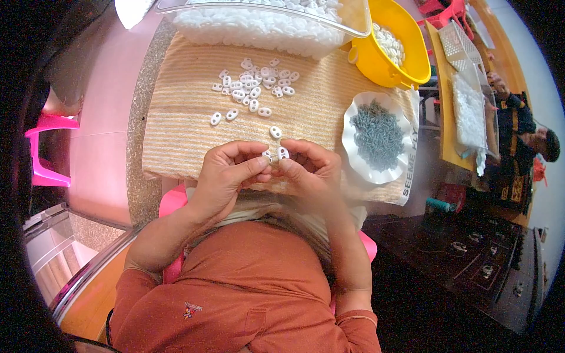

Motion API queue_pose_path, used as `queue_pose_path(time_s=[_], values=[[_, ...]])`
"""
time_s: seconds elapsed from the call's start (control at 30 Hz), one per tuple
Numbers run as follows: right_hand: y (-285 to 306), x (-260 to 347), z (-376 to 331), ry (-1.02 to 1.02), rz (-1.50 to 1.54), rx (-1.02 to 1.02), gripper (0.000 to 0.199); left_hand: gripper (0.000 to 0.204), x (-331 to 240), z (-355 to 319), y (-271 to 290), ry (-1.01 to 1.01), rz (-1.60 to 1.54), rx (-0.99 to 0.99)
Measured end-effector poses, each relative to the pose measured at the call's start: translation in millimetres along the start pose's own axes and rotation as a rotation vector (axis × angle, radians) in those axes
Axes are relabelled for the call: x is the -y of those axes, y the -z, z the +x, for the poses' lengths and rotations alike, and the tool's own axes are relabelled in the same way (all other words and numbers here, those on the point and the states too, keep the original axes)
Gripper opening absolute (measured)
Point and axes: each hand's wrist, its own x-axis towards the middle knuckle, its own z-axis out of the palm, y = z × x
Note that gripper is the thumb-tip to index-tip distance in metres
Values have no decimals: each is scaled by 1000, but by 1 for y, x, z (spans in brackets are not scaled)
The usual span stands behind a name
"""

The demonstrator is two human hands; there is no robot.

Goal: Manually assembling small white plastic components by inserting small grey parts into them.

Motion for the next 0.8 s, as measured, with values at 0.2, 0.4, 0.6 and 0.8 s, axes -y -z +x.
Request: queue_pose_path(time_s=[0.2, 0.4, 0.6, 0.8], values=[[0, 1, -1, -3, -9, -4, 28, 18, 0, 0, 0, -5, 11, -1], [0, 1, 0, 3, -21, -2, 28, 18, -1, -1, 0, -4, 24, -10], [-2, 1, 0, -5, -12, 3, 27, 19, 1, 0, 2, -11, 40, -4], [-1, -1, -1, 11, -80, 0, 27, 19, 1, 0, 2, -23, 55, 7]])
